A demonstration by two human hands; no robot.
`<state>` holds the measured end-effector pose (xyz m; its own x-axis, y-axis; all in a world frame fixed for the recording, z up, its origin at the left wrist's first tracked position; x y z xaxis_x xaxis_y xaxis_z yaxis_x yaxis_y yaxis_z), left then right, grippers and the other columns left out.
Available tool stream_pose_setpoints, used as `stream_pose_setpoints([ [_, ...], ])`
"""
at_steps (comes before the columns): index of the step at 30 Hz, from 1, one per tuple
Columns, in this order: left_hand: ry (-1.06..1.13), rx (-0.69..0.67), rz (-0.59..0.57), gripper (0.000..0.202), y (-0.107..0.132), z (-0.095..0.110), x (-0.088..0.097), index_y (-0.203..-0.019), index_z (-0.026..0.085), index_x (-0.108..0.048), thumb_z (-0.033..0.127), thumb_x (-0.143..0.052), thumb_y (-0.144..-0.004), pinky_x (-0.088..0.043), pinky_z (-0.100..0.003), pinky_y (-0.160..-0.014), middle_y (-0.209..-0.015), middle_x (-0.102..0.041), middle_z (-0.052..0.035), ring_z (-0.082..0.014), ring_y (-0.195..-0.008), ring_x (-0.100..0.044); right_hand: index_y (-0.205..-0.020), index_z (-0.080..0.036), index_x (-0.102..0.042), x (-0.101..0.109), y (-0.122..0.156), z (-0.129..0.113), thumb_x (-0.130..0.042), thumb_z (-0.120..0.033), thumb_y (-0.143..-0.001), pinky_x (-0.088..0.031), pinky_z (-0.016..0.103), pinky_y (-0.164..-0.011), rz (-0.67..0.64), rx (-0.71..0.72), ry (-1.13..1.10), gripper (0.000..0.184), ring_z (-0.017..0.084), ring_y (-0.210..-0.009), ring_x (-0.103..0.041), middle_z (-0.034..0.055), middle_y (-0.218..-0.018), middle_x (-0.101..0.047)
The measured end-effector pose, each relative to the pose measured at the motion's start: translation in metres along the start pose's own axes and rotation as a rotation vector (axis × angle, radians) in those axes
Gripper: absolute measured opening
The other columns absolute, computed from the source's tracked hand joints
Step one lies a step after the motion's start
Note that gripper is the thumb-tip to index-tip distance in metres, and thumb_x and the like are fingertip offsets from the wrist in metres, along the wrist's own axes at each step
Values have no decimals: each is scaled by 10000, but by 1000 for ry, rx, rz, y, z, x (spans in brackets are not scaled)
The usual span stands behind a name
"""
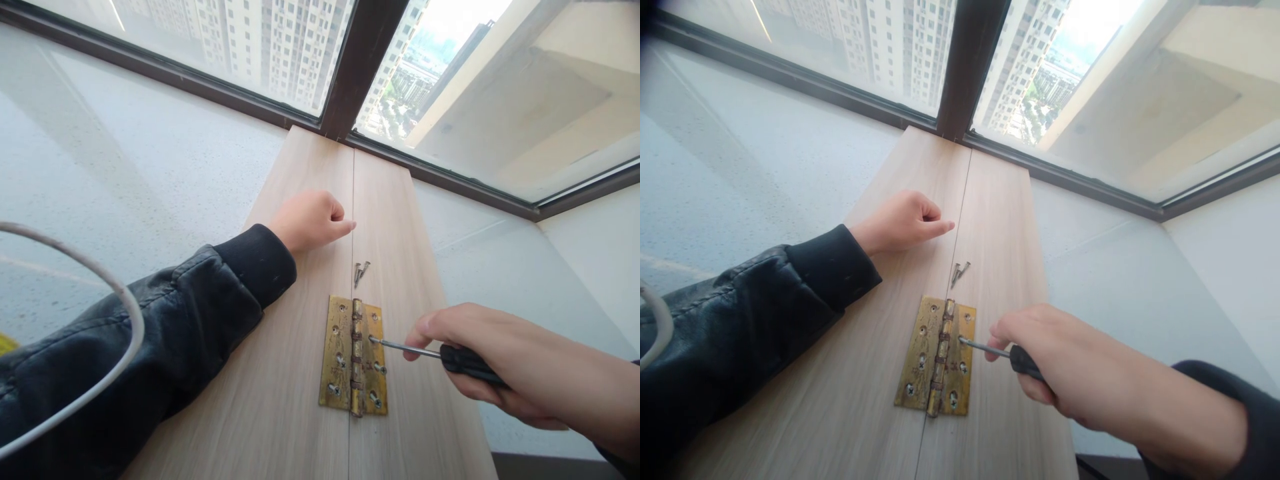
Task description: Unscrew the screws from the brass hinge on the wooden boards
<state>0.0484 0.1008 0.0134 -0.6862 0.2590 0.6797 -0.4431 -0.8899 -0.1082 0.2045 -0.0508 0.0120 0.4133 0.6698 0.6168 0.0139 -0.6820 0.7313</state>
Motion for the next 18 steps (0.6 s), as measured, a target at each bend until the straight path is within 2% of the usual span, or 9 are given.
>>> stream_pose_setpoints([
  [3,-5,-3,-4,500,0,1,0,-477,186,-234,318,-605,-785,-163,-322,-528,-496,-191,57,-88,-494,-204,-685,-229,-653,3,-2,-5,-362,-353,-913,-383,254,-465,23,31,141,390,150,-561,-542,37,-676,-611],
  [6,-9,0,-5,497,1,1,0,-477,186,-239,316,-604,-788,-162,-324,-527,-492,-199,56,-89,-495,-203,-529,-203,-496,1,1,-17,-394,-321,-889,-252,275,-437,85,121,494,392,123,-450,-406,7,-514,-480],
  [8,-11,-1,-7,494,1,1,0,-478,187,-240,316,-602,-788,-160,-324,-529,-490,-205,55,-91,-498,-201,-497,-203,-416,-1,8,-34,-412,-320,-889,-155,308,-451,191,289,725,409,114,-401,-303,-2,-445,-411],
  [10,-11,-6,-10,492,1,2,0,-478,190,-236,315,-598,-788,-160,-324,-534,-491,-206,55,-92,-501,-199,-528,-213,-441,-7,21,-51,-426,-285,-895,-109,334,-489,300,524,894,374,117,-396,-258,-3,-449,-429],
  [12,-9,-8,-10,492,2,3,0,-477,193,-232,310,-596,-787,-161,-323,-540,-492,-205,55,-92,-503,-201,-591,-222,-495,-17,37,-62,-433,-199,-884,-96,350,-522,374,738,1019,300,133,-419,-271,2,-492,-465],
  [14,-4,-10,-8,494,1,3,0,-477,196,-227,307,-596,-786,-159,-324,-544,-494,-199,56,-92,-506,-199,-634,-229,-522,-21,48,-66,-446,-133,-856,-109,355,-538,425,857,1058,253,153,-455,-330,8,-536,-489],
  [16,0,-11,-5,496,1,2,0,-479,196,-223,303,-598,-786,-157,-325,-544,-499,-189,56,-92,-505,-195,-618,-232,-514,-16,48,-67,-464,-157,-857,-134,347,-527,464,820,986,255,162,-471,-383,11,-544,-502],
  [18,1,-14,-3,496,1,2,0,-482,197,-221,302,-597,-788,-155,-328,-543,-502,-183,55,-93,-503,-193,-577,-227,-505,-2,37,-59,-488,-245,-878,-174,323,-487,456,641,786,301,152,-458,-428,8,-530,-526],
])
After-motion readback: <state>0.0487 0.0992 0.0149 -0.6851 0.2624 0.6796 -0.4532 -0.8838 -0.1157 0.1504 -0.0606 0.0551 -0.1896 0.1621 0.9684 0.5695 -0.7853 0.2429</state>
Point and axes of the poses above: each hand's wrist, its own y-axis away from the middle knuckle, its own x-axis out of the back of the hand, z = x × y, the point moved 10 cm from there along -y, towards the middle knuckle
